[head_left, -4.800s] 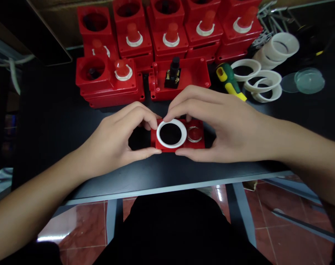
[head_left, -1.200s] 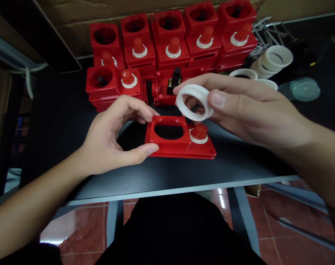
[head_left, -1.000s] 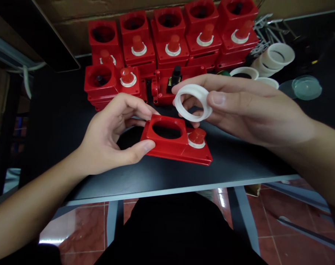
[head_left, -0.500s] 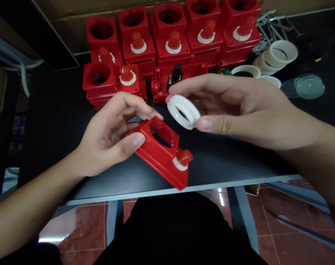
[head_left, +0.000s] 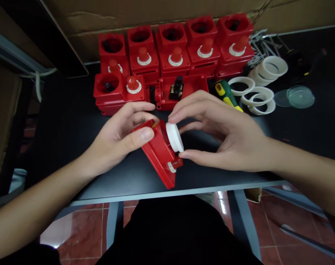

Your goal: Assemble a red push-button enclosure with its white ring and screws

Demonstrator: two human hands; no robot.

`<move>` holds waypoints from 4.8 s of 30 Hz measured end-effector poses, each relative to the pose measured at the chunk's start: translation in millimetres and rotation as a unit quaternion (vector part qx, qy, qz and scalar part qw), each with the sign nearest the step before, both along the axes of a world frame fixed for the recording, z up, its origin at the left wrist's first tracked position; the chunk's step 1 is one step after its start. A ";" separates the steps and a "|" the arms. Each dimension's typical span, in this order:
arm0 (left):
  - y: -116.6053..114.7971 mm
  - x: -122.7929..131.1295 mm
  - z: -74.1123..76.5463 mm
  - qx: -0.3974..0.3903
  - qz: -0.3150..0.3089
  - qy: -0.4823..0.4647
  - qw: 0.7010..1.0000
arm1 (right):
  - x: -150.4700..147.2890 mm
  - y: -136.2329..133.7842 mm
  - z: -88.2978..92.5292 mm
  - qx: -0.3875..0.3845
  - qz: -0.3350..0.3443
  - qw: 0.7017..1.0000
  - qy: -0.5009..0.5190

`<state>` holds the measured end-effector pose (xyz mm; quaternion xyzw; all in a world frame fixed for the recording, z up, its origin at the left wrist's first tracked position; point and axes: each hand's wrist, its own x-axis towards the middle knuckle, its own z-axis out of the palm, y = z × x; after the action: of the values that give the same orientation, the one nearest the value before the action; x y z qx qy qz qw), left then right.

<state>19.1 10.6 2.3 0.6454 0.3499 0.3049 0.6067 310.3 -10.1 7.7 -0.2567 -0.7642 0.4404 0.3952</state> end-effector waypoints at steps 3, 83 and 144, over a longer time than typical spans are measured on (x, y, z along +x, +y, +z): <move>-5.2 3.1 -2.9 -0.061 0.042 -0.020 0.997 | -4.5 -2.5 -3.8 0.029 -0.034 0.999 -0.016; -6.8 16.0 13.7 -0.093 -0.069 -0.062 0.991 | 0.1 -13.2 17.6 0.301 -0.101 0.931 -0.181; -14.9 13.3 5.5 0.251 -0.014 0.013 0.968 | -7.6 -16.7 17.9 0.242 -0.112 0.953 -0.140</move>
<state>32.4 -4.3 7.8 0.7860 0.2610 0.3655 0.4249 302.8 -26.9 25.6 -0.2963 -0.8621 0.1545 0.3810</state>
